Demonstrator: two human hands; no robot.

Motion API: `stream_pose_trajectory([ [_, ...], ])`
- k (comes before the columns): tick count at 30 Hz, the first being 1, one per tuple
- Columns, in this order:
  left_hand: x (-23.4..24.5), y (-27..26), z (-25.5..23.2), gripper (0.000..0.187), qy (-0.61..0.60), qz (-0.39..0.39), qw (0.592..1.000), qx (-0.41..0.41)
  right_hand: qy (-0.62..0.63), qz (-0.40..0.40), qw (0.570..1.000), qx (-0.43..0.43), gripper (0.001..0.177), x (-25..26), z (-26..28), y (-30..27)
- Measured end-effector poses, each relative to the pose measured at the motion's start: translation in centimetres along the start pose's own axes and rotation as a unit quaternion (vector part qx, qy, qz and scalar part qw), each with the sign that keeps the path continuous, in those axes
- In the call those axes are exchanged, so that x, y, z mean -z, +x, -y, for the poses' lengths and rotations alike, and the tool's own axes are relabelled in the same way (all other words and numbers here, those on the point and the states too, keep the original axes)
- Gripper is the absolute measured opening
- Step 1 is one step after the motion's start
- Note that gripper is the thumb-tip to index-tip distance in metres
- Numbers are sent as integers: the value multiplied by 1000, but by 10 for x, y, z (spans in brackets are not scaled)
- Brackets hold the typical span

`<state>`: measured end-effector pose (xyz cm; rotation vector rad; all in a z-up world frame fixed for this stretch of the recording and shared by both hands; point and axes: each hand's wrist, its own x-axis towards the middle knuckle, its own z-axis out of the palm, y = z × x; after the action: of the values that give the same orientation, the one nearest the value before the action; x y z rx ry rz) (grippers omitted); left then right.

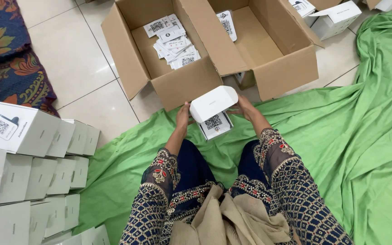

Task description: The person packs small electronic device boxes into larger shipping cartons and organizes them.

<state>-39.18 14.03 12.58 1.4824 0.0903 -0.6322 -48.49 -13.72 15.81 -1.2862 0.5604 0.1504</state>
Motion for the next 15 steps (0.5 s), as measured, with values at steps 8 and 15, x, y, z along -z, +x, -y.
stream_pose_trajectory([
  [8, -5, -11, -7, 54, 30, 12, 999, 9, -13, 64, 995, -81, 106, 11, 10, -17],
  [15, -9, -7, -8, 53, 8, 24, 1000, 18, -115, 73, 986, -95, 123, -4, 47, -30],
])
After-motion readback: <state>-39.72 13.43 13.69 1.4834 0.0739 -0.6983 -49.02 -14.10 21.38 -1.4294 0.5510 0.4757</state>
